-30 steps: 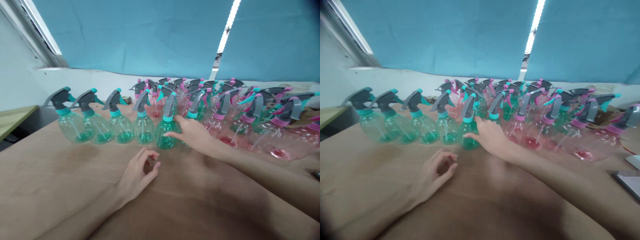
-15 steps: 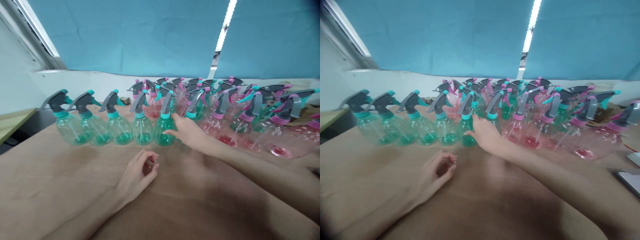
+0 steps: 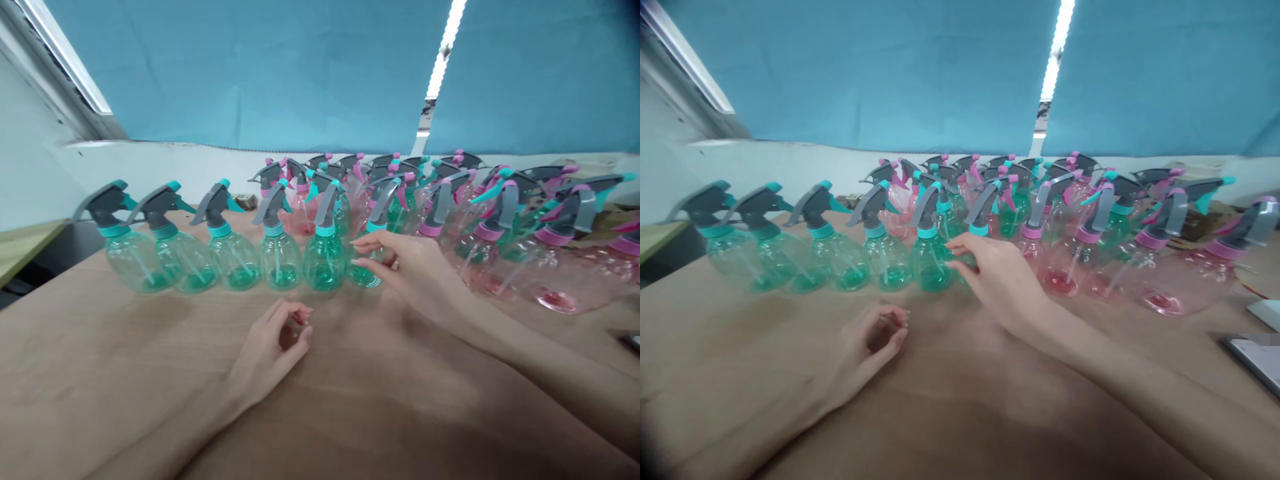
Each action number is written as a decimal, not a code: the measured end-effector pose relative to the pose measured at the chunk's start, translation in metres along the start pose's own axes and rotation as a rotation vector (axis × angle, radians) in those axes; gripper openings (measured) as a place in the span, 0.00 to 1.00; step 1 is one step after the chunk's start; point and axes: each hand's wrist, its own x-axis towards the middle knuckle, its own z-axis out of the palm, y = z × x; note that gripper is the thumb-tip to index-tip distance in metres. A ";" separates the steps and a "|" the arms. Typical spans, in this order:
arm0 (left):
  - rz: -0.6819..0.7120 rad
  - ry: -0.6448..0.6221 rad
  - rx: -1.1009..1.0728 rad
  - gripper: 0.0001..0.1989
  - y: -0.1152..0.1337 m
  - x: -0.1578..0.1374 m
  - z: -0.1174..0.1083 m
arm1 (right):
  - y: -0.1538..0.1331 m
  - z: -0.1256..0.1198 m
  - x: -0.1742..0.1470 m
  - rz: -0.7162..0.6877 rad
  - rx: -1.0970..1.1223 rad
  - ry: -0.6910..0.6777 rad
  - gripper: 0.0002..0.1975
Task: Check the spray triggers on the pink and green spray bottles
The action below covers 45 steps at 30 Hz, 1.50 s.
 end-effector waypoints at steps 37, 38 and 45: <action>0.178 -0.092 -0.168 0.12 0.057 -0.005 0.013 | 0.035 0.010 0.017 0.309 -0.163 -0.141 0.28; 0.150 -0.077 -0.191 0.11 0.060 -0.002 0.013 | 0.035 0.009 0.016 0.305 -0.170 -0.152 0.29; -0.010 0.096 -0.362 0.09 0.072 0.030 0.017 | 0.025 -0.004 -0.004 0.294 -0.193 -0.210 0.32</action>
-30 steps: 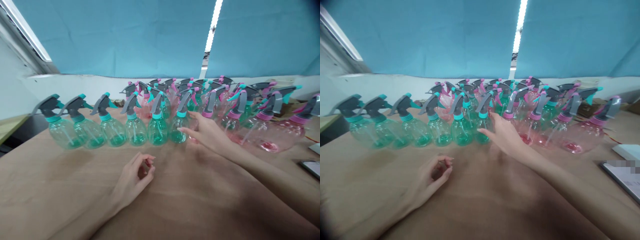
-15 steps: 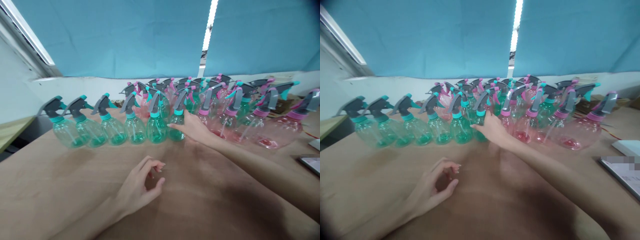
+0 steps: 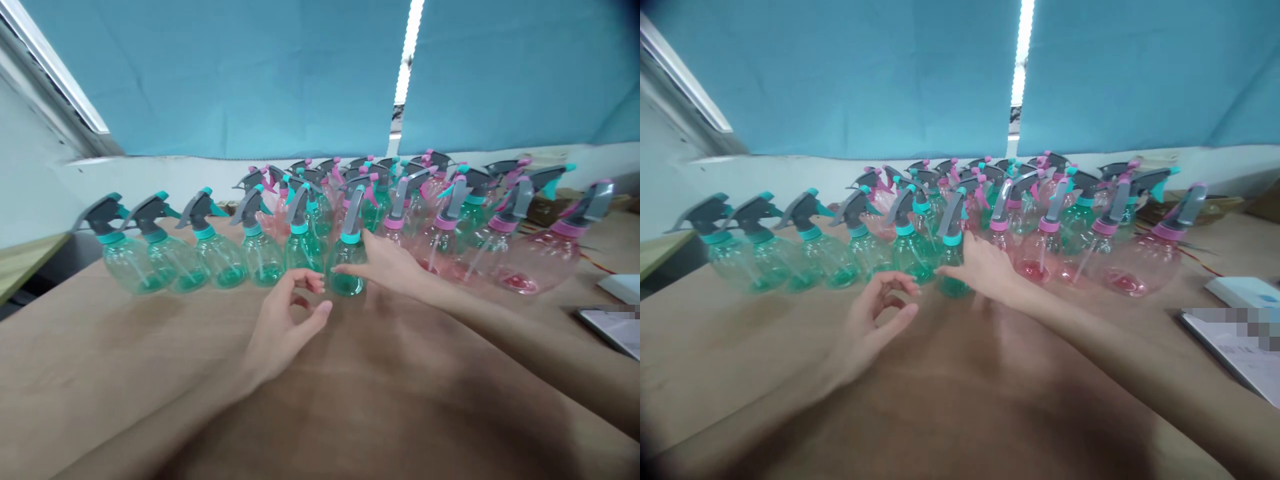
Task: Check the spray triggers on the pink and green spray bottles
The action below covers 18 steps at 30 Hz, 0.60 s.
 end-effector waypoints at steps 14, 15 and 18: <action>0.030 -0.076 -0.112 0.31 0.038 0.037 0.049 | 0.006 -0.006 -0.090 -0.175 0.033 0.029 0.27; 0.061 -0.078 -0.123 0.30 0.041 0.037 0.051 | 0.008 -0.004 -0.095 -0.203 0.025 0.051 0.28; 0.111 -0.095 -0.143 0.27 0.049 0.035 0.054 | 0.012 0.000 -0.106 -0.263 0.039 0.110 0.32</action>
